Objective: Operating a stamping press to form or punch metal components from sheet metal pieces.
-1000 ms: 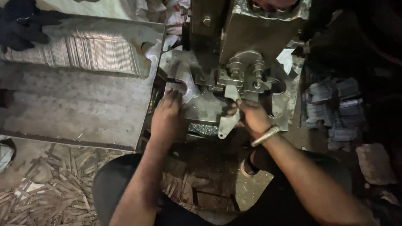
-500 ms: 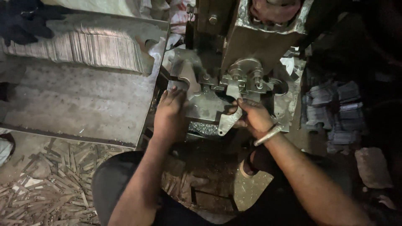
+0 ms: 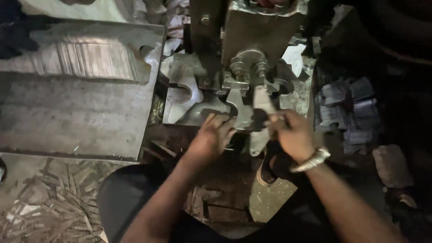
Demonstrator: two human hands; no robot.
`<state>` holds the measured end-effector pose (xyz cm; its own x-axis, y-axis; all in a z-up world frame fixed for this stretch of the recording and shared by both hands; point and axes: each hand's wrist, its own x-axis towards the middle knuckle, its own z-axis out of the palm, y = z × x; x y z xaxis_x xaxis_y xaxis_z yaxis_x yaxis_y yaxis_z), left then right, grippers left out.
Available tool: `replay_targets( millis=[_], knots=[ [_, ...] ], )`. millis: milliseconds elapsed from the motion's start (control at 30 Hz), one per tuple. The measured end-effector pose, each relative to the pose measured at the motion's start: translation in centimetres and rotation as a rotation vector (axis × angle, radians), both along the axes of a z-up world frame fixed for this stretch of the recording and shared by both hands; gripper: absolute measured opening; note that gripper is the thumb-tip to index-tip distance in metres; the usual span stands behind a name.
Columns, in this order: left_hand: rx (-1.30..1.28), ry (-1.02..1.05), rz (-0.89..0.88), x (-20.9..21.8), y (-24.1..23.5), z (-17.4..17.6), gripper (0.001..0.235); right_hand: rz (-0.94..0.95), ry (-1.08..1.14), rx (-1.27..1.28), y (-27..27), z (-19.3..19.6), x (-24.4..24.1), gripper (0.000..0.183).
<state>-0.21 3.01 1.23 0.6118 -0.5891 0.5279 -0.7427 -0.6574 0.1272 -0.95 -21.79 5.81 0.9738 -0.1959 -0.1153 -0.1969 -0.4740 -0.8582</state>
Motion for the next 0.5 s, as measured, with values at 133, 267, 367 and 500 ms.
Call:
replay_targets(
  millis=[133,267,367,500],
  knots=[
    [-0.351,0.137,0.034,0.0,-2.9,-1.8,0.038,-0.043,-0.192,-0.013,-5.9,-1.8,1.7,0.021],
    [-0.335,0.128,0.083,0.7,-3.8,-3.3,0.039,-0.175,-0.053,0.053,-7.6,0.0,5.1,0.023],
    [-0.372,0.134,0.039,0.8,-3.8,-3.9,0.041,-0.136,-0.211,-0.236,-9.7,-2.1,8.2,0.023],
    [-0.201,-0.073,0.065,0.7,-3.5,-3.4,0.047,-0.145,-0.386,-0.567,-9.2,-2.7,8.8,0.024]
  ],
)
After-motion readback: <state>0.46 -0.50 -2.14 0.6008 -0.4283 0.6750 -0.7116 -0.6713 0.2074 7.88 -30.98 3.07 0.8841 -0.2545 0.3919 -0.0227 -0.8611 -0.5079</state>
